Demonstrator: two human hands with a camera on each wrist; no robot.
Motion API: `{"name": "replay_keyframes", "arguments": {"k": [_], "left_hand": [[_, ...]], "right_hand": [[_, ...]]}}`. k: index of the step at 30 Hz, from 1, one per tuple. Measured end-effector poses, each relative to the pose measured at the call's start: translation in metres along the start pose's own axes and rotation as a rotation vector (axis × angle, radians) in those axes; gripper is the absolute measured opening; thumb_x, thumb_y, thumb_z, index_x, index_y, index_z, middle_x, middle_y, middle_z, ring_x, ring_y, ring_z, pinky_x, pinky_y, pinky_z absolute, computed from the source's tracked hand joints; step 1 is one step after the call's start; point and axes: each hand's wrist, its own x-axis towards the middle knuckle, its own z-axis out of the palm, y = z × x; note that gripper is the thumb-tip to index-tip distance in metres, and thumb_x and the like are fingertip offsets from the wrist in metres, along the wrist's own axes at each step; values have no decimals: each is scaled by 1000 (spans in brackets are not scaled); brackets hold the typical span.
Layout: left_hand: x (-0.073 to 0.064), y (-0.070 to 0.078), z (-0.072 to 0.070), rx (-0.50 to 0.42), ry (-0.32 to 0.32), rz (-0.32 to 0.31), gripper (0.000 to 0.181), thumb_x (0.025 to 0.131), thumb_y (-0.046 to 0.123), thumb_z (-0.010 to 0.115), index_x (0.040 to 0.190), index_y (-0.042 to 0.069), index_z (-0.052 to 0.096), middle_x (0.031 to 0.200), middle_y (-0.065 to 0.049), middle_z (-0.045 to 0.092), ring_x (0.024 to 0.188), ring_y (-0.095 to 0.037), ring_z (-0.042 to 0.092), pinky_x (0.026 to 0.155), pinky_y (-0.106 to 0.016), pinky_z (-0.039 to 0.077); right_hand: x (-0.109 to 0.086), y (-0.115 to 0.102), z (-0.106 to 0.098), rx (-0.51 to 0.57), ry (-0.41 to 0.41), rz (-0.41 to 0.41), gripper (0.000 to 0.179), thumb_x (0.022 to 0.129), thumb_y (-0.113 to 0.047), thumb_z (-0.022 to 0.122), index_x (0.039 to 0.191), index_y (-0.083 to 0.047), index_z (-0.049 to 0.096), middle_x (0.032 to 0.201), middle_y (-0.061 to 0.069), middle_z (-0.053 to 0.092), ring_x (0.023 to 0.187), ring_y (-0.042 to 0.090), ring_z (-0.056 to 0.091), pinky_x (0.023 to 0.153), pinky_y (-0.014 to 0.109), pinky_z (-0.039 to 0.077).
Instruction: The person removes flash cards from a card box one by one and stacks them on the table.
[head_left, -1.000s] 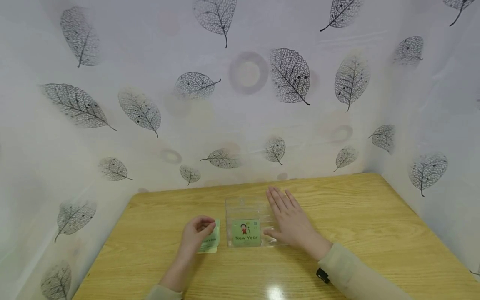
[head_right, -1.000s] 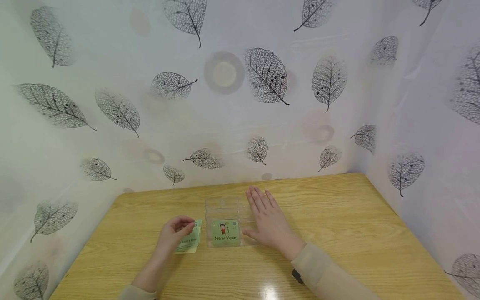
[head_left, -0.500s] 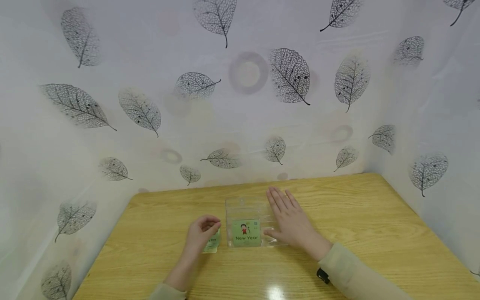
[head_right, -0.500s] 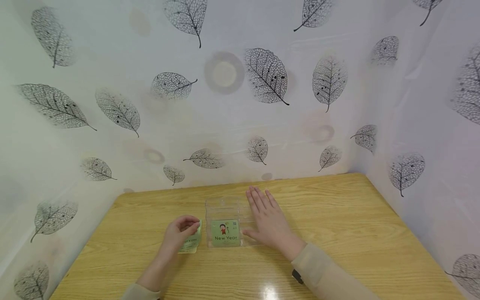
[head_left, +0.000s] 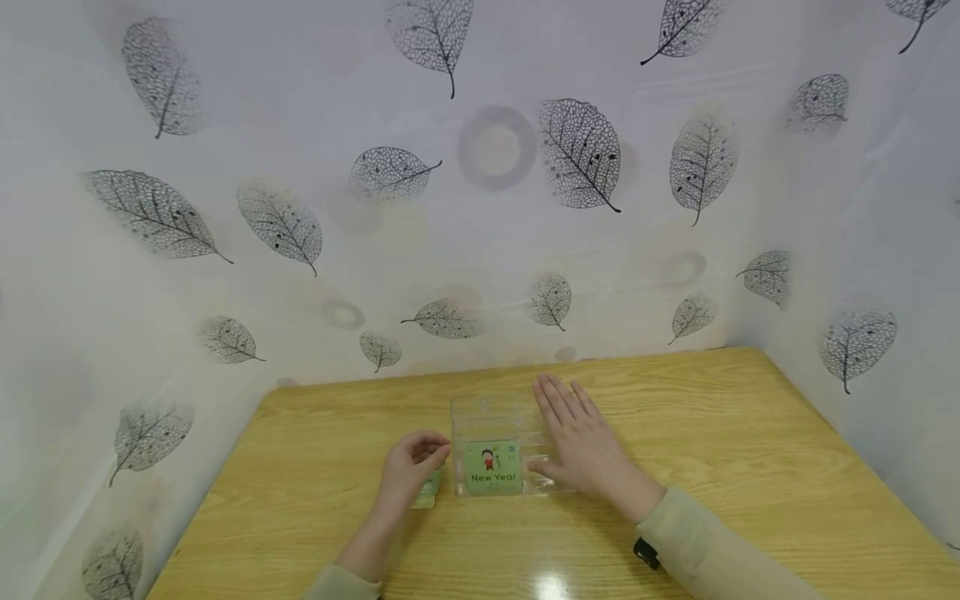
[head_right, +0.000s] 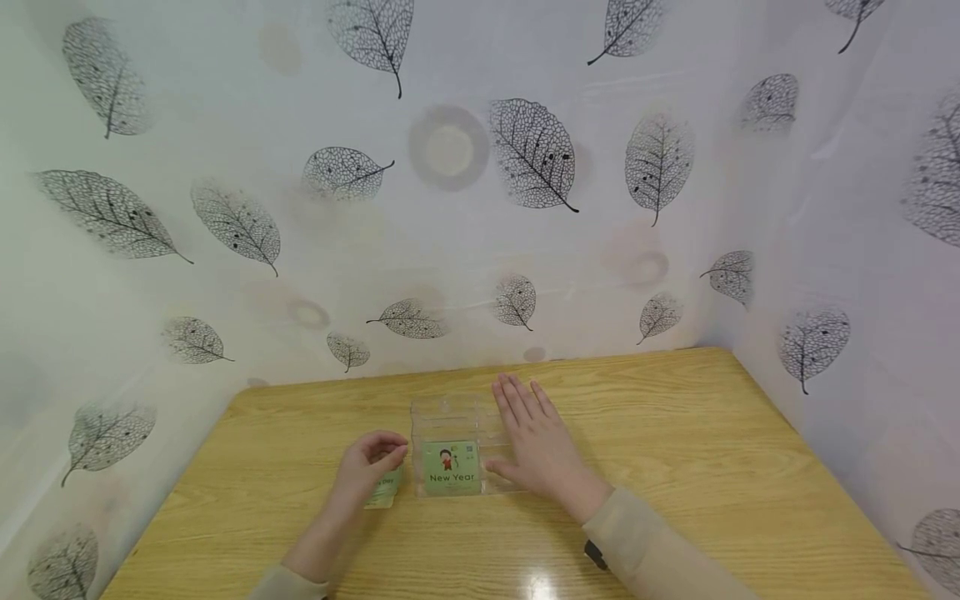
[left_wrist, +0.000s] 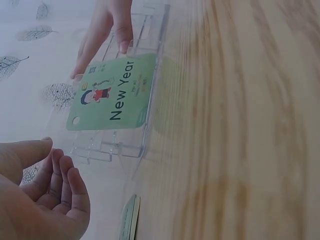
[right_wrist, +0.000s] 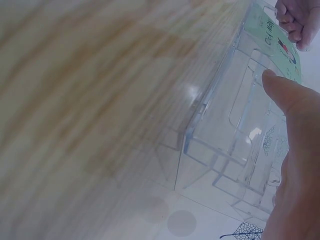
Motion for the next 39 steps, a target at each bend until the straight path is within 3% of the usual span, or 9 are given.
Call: {"name": "replay_keyframes", "arguments": {"k": [16, 32, 39], "left_hand": [[3, 0, 10, -2, -20, 22, 18, 98, 6, 74, 111, -8, 71, 102, -15, 74, 86, -8, 64, 75, -15, 54], [4, 3, 16, 50, 27, 26, 16, 97, 6, 75, 108, -6, 73, 103, -16, 76, 88, -11, 65, 75, -15, 54], [2, 0, 15, 52, 12, 16, 15, 98, 6, 74, 109, -4, 75, 106, -18, 78, 86, -10, 65, 74, -15, 54]], "right_hand": [[0, -1, -2, 1, -10, -3, 117, 91, -76, 63, 167, 3, 20, 176, 21, 20, 164, 38, 20, 134, 56, 19], [0, 0, -1, 26, -25, 7, 116, 92, -75, 61, 167, 2, 17, 177, 19, 13, 165, 37, 16, 135, 55, 13], [-1, 0, -2, 18, -26, 4, 115, 93, -76, 60, 167, 1, 17, 177, 20, 16, 165, 37, 16, 135, 54, 14]]}}
